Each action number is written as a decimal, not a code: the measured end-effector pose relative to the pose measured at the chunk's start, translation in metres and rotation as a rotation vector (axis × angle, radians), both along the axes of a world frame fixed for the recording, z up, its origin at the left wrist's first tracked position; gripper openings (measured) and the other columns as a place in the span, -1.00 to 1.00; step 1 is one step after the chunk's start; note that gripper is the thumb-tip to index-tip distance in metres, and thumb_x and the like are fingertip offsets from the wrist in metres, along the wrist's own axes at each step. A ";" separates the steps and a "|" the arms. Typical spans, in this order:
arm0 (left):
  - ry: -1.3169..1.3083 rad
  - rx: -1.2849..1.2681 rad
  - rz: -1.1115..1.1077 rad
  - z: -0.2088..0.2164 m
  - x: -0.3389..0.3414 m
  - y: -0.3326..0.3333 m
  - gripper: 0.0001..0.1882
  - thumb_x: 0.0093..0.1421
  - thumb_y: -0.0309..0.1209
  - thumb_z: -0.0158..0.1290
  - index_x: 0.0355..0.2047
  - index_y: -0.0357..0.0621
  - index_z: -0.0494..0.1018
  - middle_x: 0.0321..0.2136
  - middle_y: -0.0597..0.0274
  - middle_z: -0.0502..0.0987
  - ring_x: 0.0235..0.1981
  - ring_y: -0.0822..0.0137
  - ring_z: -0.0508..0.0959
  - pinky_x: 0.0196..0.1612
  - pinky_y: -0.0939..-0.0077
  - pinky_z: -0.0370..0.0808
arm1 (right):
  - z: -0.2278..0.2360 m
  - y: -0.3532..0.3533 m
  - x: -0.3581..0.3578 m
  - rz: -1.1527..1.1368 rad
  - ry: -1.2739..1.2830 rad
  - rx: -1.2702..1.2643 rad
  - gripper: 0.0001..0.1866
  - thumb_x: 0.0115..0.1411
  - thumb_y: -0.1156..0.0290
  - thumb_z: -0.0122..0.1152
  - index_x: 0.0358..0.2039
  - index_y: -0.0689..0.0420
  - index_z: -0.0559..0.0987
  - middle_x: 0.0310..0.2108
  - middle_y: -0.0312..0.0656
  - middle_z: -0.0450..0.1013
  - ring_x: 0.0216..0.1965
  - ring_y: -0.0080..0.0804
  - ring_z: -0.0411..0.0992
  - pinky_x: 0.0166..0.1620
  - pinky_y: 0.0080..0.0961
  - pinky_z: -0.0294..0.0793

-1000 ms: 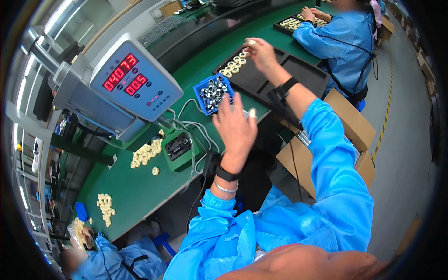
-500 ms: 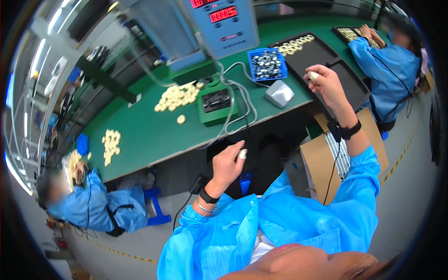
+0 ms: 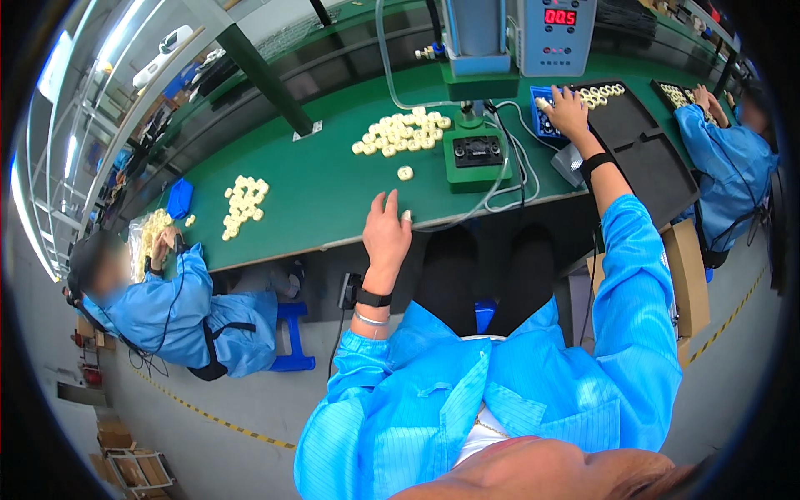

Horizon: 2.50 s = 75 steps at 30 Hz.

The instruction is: Press metal pins into small circular plastic components using a pneumatic press and organize them into trays and boxes.

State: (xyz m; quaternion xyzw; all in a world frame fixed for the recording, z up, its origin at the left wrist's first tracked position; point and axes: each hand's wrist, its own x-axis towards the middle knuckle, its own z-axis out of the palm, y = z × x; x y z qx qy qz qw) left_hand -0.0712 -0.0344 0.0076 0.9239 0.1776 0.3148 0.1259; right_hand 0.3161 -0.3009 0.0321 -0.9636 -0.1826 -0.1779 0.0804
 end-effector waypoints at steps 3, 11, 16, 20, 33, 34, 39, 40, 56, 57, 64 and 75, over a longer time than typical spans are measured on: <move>0.138 -0.017 -0.004 0.012 0.031 0.008 -0.42 0.05 -0.38 0.19 0.13 -0.13 0.37 0.12 -0.08 0.36 0.00 -0.06 0.48 -0.02 0.16 0.49 | -0.008 -0.002 0.007 0.103 -0.078 0.004 -0.33 0.22 -0.16 0.04 0.12 0.15 0.47 0.21 0.10 0.27 0.27 0.19 0.15 0.24 -0.01 0.18; 0.076 0.150 -0.098 -0.011 0.072 0.028 -0.53 0.03 -0.51 0.15 0.01 -0.17 0.47 -0.07 0.04 0.45 -0.17 0.03 0.47 -0.16 0.22 0.50 | 0.036 -0.017 -0.024 0.269 0.245 0.522 -0.62 0.33 0.27 0.03 0.06 0.19 0.49 0.00 0.05 0.48 0.10 -0.14 0.41 0.15 -0.35 0.32; 0.032 0.015 -0.178 -0.011 0.063 0.027 -0.58 0.03 -0.59 0.10 -0.04 -0.25 0.48 -0.12 -0.03 0.44 -0.16 0.00 0.47 -0.16 0.21 0.50 | 0.030 -0.081 -0.023 0.262 0.039 0.646 -0.69 0.21 0.40 0.18 -0.04 0.17 0.57 -0.22 -0.06 0.58 -0.22 -0.29 0.55 -0.11 -0.40 0.48; 0.047 -0.060 -0.268 -0.005 0.057 0.025 -0.55 0.04 -0.60 0.09 0.00 -0.31 0.43 -0.15 -0.08 0.41 -0.17 -0.03 0.48 -0.16 0.20 0.51 | 0.031 -0.061 -0.062 0.222 0.012 0.358 -0.67 -0.01 0.47 0.37 -0.16 0.14 0.63 -0.37 -0.04 0.56 -0.38 -0.17 0.54 -0.23 -0.31 0.51; -0.119 -0.021 -0.158 -0.009 0.059 0.020 -0.49 -0.03 -0.63 0.17 0.00 -0.29 0.40 -0.10 -0.06 0.39 -0.14 -0.04 0.49 -0.17 0.22 0.51 | 0.003 -0.052 -0.029 0.102 0.248 0.959 -0.82 0.10 0.55 0.25 -0.24 0.27 0.63 -0.43 -0.22 0.56 -0.45 -0.54 0.54 -0.34 -0.57 0.55; -0.157 -0.018 -0.154 -0.007 0.063 0.022 -0.51 -0.02 -0.62 0.17 -0.01 -0.27 0.41 -0.09 -0.06 0.40 -0.15 -0.04 0.50 -0.17 0.23 0.52 | 0.000 -0.053 -0.024 0.108 0.179 0.854 -0.80 0.08 0.53 0.27 -0.24 0.24 0.63 -0.43 -0.23 0.56 -0.44 -0.54 0.53 -0.32 -0.55 0.53; -0.228 -0.085 -0.162 -0.014 0.064 0.025 -0.56 0.02 -0.59 0.18 -0.04 -0.22 0.44 -0.10 0.03 0.46 -0.24 0.02 0.55 -0.22 0.25 0.55 | -0.010 -0.051 -0.021 0.058 -0.015 0.625 -0.73 0.02 0.48 0.29 -0.20 0.13 0.64 -0.45 -0.22 0.56 -0.45 -0.53 0.50 -0.28 -0.51 0.49; -0.204 -0.121 -0.155 -0.015 0.062 0.026 -0.56 0.02 -0.57 0.20 -0.03 -0.22 0.46 -0.12 0.06 0.47 -0.30 0.14 0.58 -0.28 0.36 0.56 | -0.007 -0.051 -0.025 0.044 -0.035 0.716 -0.72 0.02 0.48 0.29 -0.18 0.11 0.65 -0.46 -0.21 0.56 -0.45 -0.52 0.50 -0.28 -0.52 0.48; -0.336 -0.978 -0.464 0.016 0.084 -0.002 -0.60 0.20 -0.58 0.10 0.07 -0.29 0.38 -0.17 0.20 0.49 -0.12 0.33 0.59 -0.18 0.52 0.60 | 0.025 -0.058 -0.121 0.430 0.541 1.698 -0.70 0.23 0.64 0.07 -0.01 0.39 0.48 -0.15 -0.05 0.51 -0.17 -0.34 0.54 -0.05 -0.48 0.57; -0.286 -0.851 -0.463 0.023 0.088 -0.006 -0.60 0.18 -0.57 0.13 0.05 -0.28 0.41 -0.20 0.21 0.49 -0.17 0.36 0.59 -0.21 0.53 0.59 | 0.022 -0.049 -0.131 0.477 0.613 1.698 -0.70 0.22 0.65 0.08 -0.02 0.38 0.50 -0.16 -0.04 0.52 -0.17 -0.32 0.54 -0.06 -0.47 0.58; -0.104 -0.307 -0.537 0.045 0.151 -0.037 -0.58 -0.02 -0.58 0.20 -0.08 -0.23 0.52 -0.32 0.12 0.51 -0.39 0.25 0.55 -0.34 0.45 0.50 | 0.021 -0.007 -0.180 0.567 0.819 1.902 -0.74 0.24 0.60 0.11 -0.07 0.35 0.54 -0.16 -0.03 0.53 -0.17 -0.25 0.55 -0.08 -0.44 0.60; 0.102 -0.327 -0.615 0.054 0.172 -0.033 -0.65 0.01 -0.51 0.21 -0.14 -0.24 0.58 -0.33 0.12 0.51 -0.40 0.24 0.52 -0.30 0.40 0.46 | 0.020 0.004 -0.189 0.598 0.952 1.981 -0.73 0.24 0.58 0.13 -0.05 0.37 0.53 -0.16 -0.02 0.53 -0.13 -0.24 0.55 -0.03 -0.41 0.59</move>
